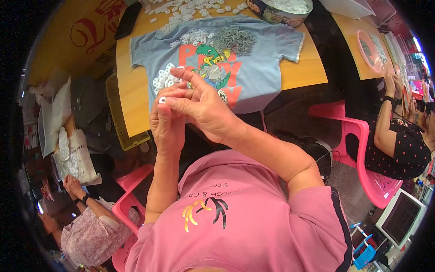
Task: Attaching small white plastic parts to a printed garment piece at a workshop table.
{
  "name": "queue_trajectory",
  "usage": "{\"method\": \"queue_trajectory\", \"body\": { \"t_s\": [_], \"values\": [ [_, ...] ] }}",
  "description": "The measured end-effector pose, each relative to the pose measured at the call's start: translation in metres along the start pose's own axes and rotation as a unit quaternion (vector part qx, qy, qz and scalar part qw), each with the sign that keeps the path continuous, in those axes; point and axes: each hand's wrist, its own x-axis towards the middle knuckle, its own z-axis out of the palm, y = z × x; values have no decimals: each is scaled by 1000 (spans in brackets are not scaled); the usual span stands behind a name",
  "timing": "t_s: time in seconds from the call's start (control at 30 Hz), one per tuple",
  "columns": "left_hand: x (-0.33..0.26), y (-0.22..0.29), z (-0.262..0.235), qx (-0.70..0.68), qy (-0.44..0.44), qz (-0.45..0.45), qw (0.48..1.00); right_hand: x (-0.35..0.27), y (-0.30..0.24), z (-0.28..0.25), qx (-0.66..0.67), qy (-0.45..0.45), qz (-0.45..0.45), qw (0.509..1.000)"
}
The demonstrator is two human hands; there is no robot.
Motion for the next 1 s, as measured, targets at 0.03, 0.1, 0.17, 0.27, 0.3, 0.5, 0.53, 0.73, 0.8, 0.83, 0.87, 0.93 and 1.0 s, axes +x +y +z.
{"method": "queue_trajectory", "body": {
  "t_s": [0.03, 0.1, 0.17, 0.27, 0.3, 0.5, 0.53, 0.73, 0.8, 0.83, 0.87, 0.93, 1.0],
  "values": [
    [0, 1, 0, 0, -2, 0, 1000, -1, 1, 1, 0, 0, -2, 1000],
    [0, 2, 0, -4, -10, 12, 1000, -1, 3, 2, 14, -9, -3, 1000],
    [-1, 6, 2, -8, -9, 12, 1000, -2, 2, 3, 24, -12, -3, 1000],
    [0, 9, 4, -21, -9, 5, 1000, -2, 1, 3, 38, -18, 2, 999],
    [0, 10, 4, -24, -11, 1, 1000, -1, 1, 3, 43, -22, 6, 999],
    [4, 13, 10, -37, -12, -33, 999, -3, 0, -3, 62, -37, -6, 997],
    [4, 13, 11, -35, -10, -47, 998, -3, 0, -3, 63, -37, -5, 997],
    [5, 19, 10, 1, 13, -50, 999, -4, -3, -2, 19, -5, 7, 1000],
    [11, 22, 1, 66, 56, -27, 996, -5, -4, -10, -78, -8, -11, 997],
    [16, 26, -7, 132, 98, -4, 986, -5, -9, -14, -79, -7, -13, 997],
    [21, 34, -19, 174, 118, -1, 978, -7, -16, -19, -186, 20, -28, 982],
    [32, 53, -49, 265, 171, 19, 949, -12, -35, -30, -375, 81, -79, 920],
    [42, 71, -85, 344, 230, 38, 910, -9, -47, -59, -516, 125, -191, 825]
  ]
}}
